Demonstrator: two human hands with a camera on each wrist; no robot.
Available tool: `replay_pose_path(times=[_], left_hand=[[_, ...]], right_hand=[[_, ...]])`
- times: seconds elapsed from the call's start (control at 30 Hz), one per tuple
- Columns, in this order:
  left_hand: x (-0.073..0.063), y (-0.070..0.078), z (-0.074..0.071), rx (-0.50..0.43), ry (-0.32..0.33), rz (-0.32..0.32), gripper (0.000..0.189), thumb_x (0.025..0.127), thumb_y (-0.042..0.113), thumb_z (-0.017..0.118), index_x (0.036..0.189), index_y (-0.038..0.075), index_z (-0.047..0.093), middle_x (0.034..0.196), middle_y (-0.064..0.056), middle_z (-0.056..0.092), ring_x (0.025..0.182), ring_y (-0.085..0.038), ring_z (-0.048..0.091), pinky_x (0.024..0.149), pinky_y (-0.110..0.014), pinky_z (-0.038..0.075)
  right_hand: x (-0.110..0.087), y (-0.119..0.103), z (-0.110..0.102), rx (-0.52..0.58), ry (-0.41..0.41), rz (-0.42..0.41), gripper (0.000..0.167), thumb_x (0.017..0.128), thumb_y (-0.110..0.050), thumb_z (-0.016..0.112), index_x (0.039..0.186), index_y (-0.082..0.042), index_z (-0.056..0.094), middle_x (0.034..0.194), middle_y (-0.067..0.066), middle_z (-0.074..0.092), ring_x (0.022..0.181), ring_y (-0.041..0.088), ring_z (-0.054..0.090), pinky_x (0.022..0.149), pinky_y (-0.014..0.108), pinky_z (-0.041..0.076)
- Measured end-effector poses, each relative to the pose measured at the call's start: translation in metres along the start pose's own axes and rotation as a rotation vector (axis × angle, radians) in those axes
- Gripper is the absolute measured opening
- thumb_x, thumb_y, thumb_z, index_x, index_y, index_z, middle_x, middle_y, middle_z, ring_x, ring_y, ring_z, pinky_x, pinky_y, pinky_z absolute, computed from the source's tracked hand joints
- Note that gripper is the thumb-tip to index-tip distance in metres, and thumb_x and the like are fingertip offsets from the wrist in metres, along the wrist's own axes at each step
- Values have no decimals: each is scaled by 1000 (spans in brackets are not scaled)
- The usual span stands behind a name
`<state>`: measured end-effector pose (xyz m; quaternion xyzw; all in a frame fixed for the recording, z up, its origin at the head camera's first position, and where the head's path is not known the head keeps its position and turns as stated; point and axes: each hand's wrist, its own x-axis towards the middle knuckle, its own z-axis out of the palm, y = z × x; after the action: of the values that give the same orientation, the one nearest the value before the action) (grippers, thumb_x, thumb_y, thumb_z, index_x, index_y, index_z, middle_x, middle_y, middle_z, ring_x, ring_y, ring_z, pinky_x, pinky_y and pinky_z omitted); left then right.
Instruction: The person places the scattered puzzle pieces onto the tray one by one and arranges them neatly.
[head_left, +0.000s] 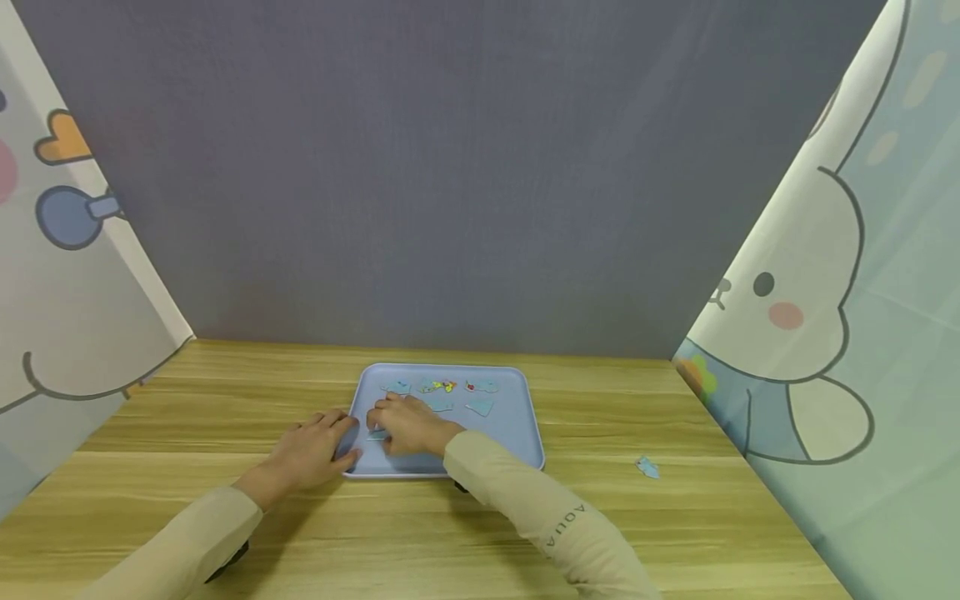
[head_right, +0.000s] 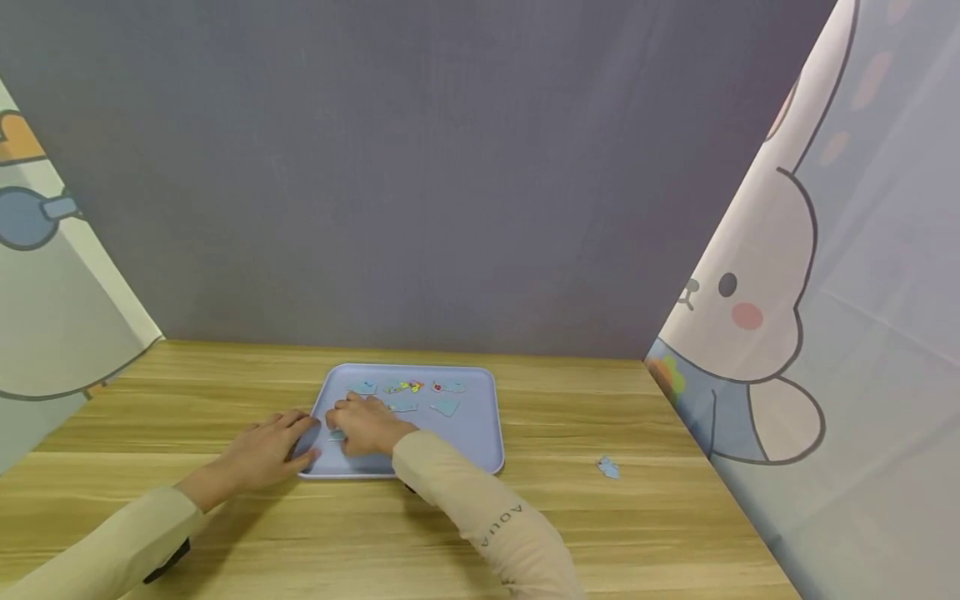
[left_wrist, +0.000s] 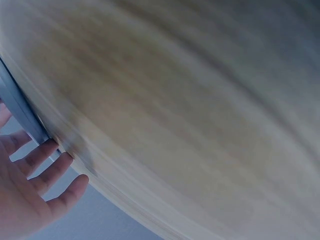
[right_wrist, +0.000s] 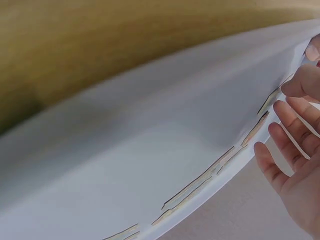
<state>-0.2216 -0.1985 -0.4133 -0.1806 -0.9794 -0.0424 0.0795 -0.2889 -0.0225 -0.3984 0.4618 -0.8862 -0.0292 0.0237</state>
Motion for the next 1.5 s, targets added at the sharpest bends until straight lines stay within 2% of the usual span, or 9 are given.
replay_pose_path(times=[0.17, 0.4, 0.5, 0.8, 1.23, 1.5], left_hand=[[0, -2, 1, -5, -1, 1, 50, 86, 41, 58, 121, 5, 54, 125, -17, 52, 112, -42, 51, 78, -61, 45], [1, -4, 2, 2, 6, 2, 49, 86, 41, 57, 121, 6, 55, 125, -18, 53, 111, -42, 51, 78, -62, 45], [1, -3, 1, 8, 14, -1, 48, 85, 41, 58, 119, 7, 55, 123, -16, 54, 110, -41, 53, 77, -60, 46], [0, -1, -2, -6, 10, -11, 46, 84, 39, 60, 118, 8, 55, 122, -16, 55, 108, -42, 53, 76, -61, 45], [0, 0, -2, -3, 21, -1, 46, 84, 39, 61, 116, 7, 56, 121, -16, 55, 107, -42, 54, 76, -61, 46], [1, 0, -2, -8, 12, 1, 47, 84, 39, 61, 117, 7, 56, 122, -16, 55, 107, -42, 54, 76, -61, 45]], right_hand=[[-6, 1, -4, -10, -5, -6, 32, 78, -22, 70, 109, -23, 62, 108, -11, 59, 99, 7, 50, 91, 31, 46], [-15, 7, -6, -33, 17, -28, 31, 79, -25, 69, 108, -22, 62, 113, -11, 59, 102, 7, 50, 86, 26, 46], [-21, 10, -6, -40, 28, -29, 31, 78, -24, 69, 108, -22, 62, 114, -10, 59, 103, 9, 50, 87, 28, 47], [-41, 21, -7, -36, 16, 7, 31, 78, -24, 69, 108, -21, 63, 112, -8, 60, 107, 11, 51, 91, 31, 46], [-72, 41, -4, -16, 31, 48, 29, 78, -26, 69, 106, -21, 64, 107, -8, 61, 100, 9, 51, 86, 28, 47], [-94, 57, -4, 30, 43, 97, 29, 77, -25, 69, 105, -19, 63, 107, -6, 61, 103, 12, 52, 90, 33, 46]])
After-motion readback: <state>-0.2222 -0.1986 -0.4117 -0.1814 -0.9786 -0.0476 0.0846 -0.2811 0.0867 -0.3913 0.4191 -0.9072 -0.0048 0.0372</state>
